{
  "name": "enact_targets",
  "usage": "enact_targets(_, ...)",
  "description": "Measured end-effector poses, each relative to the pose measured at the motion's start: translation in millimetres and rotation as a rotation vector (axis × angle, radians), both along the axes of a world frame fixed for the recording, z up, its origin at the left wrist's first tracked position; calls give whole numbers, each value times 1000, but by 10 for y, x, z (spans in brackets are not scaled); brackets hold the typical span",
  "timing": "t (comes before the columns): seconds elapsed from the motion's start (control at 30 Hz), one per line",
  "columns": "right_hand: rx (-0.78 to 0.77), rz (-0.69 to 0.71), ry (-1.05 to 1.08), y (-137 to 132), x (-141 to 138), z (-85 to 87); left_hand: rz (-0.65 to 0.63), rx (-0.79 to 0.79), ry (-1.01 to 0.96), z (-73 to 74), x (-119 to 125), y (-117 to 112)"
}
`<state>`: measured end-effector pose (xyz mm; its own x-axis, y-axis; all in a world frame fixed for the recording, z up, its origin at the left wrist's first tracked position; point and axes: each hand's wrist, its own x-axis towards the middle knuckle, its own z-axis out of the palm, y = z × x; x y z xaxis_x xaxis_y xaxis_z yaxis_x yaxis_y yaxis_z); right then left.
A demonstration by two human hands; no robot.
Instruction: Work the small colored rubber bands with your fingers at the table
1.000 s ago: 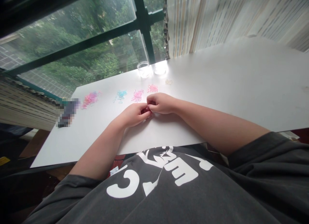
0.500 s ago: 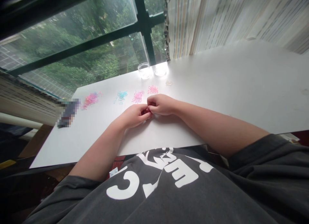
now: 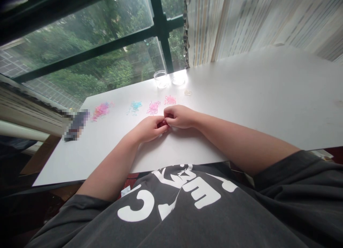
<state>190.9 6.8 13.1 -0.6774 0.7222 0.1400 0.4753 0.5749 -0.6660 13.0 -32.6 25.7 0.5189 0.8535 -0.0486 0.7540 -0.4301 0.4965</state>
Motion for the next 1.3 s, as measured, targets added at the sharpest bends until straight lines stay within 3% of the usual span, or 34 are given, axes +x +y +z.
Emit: enact_targets(1.3,-18,5,7,5,6,-12,-17,21,-4,-4,-2,2)
